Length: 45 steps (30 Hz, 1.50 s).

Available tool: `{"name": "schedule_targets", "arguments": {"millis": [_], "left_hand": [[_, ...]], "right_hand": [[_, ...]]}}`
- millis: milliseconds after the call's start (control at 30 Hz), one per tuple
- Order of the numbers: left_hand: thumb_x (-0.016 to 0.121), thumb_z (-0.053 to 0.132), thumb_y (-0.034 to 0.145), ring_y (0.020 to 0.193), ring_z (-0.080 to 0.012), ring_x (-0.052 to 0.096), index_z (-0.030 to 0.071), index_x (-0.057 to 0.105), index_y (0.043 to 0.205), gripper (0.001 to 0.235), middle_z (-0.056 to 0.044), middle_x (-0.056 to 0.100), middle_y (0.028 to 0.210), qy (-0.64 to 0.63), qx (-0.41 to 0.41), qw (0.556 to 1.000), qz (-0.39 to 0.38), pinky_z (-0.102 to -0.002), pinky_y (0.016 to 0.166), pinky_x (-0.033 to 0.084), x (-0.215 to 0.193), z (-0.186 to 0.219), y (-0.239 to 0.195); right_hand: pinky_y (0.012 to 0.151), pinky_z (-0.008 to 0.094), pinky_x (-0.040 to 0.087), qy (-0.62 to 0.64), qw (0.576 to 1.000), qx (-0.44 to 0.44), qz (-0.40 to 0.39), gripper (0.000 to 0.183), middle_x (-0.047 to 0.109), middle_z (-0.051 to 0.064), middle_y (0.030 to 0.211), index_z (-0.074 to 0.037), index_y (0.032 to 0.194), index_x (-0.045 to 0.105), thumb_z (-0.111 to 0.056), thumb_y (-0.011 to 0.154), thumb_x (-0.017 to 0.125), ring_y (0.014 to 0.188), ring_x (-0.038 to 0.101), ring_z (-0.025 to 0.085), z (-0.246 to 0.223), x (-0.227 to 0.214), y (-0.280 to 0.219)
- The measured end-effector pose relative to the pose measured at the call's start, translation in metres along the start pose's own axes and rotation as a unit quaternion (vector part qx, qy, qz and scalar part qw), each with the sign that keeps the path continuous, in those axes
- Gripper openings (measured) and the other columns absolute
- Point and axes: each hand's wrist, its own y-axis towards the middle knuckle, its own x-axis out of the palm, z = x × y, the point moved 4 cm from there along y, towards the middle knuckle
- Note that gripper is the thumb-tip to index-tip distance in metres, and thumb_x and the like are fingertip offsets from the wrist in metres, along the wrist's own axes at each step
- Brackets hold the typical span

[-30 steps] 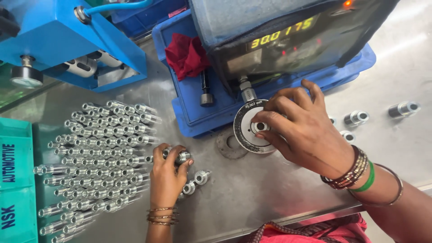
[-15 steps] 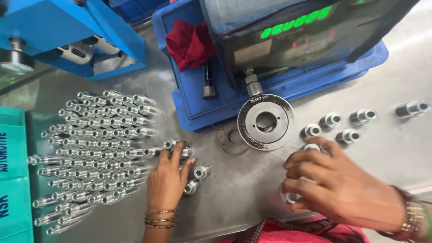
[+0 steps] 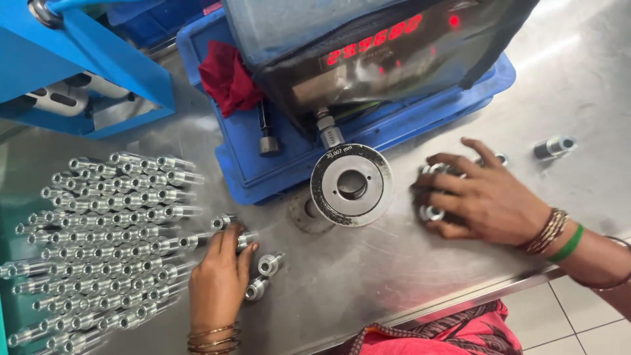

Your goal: Inspecting and measuring small cylindrical metal components using a digital gauge at a workstation.

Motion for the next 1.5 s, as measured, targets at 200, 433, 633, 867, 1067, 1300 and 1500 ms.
{"name": "schedule_targets", "arguments": {"millis": [200, 433, 633, 867, 1067, 1300, 1500], "left_hand": [[0.072, 0.025, 0.088, 0.085, -0.0358, 0.072, 0.009, 0.068, 0.119, 0.035, -0.012, 0.073, 0.110, -0.094, 0.025, 0.995, 0.035, -0.044, 0.068, 0.057, -0.009, -0.006, -0.004], [0.074, 0.019, 0.092, 0.089, -0.0216, 0.074, 0.006, 0.063, 0.126, 0.038, -0.011, 0.072, 0.110, -0.312, -0.049, 0.938, 0.145, -0.031, 0.068, 0.060, -0.054, 0.001, -0.008], [0.083, 0.016, 0.084, 0.094, -0.0207, 0.073, 0.010, 0.067, 0.121, 0.041, -0.006, 0.067, 0.109, -0.288, 0.139, 0.938, 0.135, -0.032, 0.078, 0.059, -0.098, 0.113, 0.014], [0.075, 0.017, 0.085, 0.084, -0.0248, 0.069, 0.012, 0.067, 0.123, 0.039, -0.007, 0.064, 0.107, -0.153, 0.272, 0.948, 0.067, -0.038, 0.068, 0.057, -0.099, 0.177, 0.039], [0.071, 0.006, 0.083, 0.084, -0.0239, 0.066, 0.012, 0.065, 0.126, 0.044, -0.005, 0.063, 0.106, -0.031, 0.313, 0.945, 0.094, -0.034, 0.065, 0.057, -0.099, 0.183, 0.039], [0.070, 0.007, 0.083, 0.094, -0.0238, 0.066, 0.010, 0.061, 0.129, 0.047, -0.010, 0.062, 0.117, -0.255, 0.302, 0.909, 0.128, -0.033, 0.076, 0.057, -0.121, 0.173, 0.039], [0.072, 0.019, 0.098, 0.089, -0.0173, 0.063, 0.007, 0.053, 0.128, 0.037, -0.011, 0.060, 0.117, -0.756, -0.034, 0.652, -0.040, -0.032, 0.068, 0.055, -0.005, 0.089, 0.013]], "right_hand": [[0.121, 0.054, 0.030, -0.114, 0.985, 0.133, -0.001, 0.032, 0.069, 0.002, 0.119, -0.014, 0.087, 0.073, -0.038, 0.066, 0.074, 0.130, 0.056, 0.025, 0.084, 0.003, -0.060], [0.112, 0.032, 0.045, -0.117, 0.946, 0.302, 0.008, 0.037, 0.064, 0.004, 0.126, -0.011, 0.123, 0.065, -0.028, 0.091, 0.072, 0.129, 0.051, 0.016, 0.279, 0.098, -0.235], [0.088, 0.036, 0.051, 0.112, 0.899, 0.416, 0.077, 0.017, 0.064, 0.006, 0.109, -0.012, 0.128, 0.062, -0.017, 0.113, 0.067, 0.104, 0.065, 0.020, 0.215, 0.092, -0.147], [0.122, 0.057, 0.031, -0.093, 0.978, 0.120, 0.144, 0.025, 0.065, 0.007, 0.128, -0.016, 0.106, 0.075, -0.022, 0.083, 0.082, 0.131, 0.056, 0.029, 0.038, -0.039, -0.007], [0.124, 0.057, 0.029, -0.029, 0.981, 0.091, 0.167, 0.025, 0.063, 0.004, 0.128, -0.018, 0.109, 0.074, -0.021, 0.086, 0.081, 0.131, 0.054, 0.026, 0.025, -0.039, 0.006], [0.120, 0.059, 0.030, -0.022, 0.981, 0.077, 0.176, 0.028, 0.064, 0.007, 0.124, -0.015, 0.106, 0.074, -0.018, 0.080, 0.083, 0.126, 0.055, 0.030, 0.008, -0.060, 0.026], [0.119, 0.059, 0.035, 0.125, 0.963, 0.033, 0.236, 0.032, 0.061, 0.007, 0.127, -0.016, 0.106, 0.069, -0.013, 0.078, 0.082, 0.129, 0.054, 0.031, -0.006, -0.086, 0.041]]}}
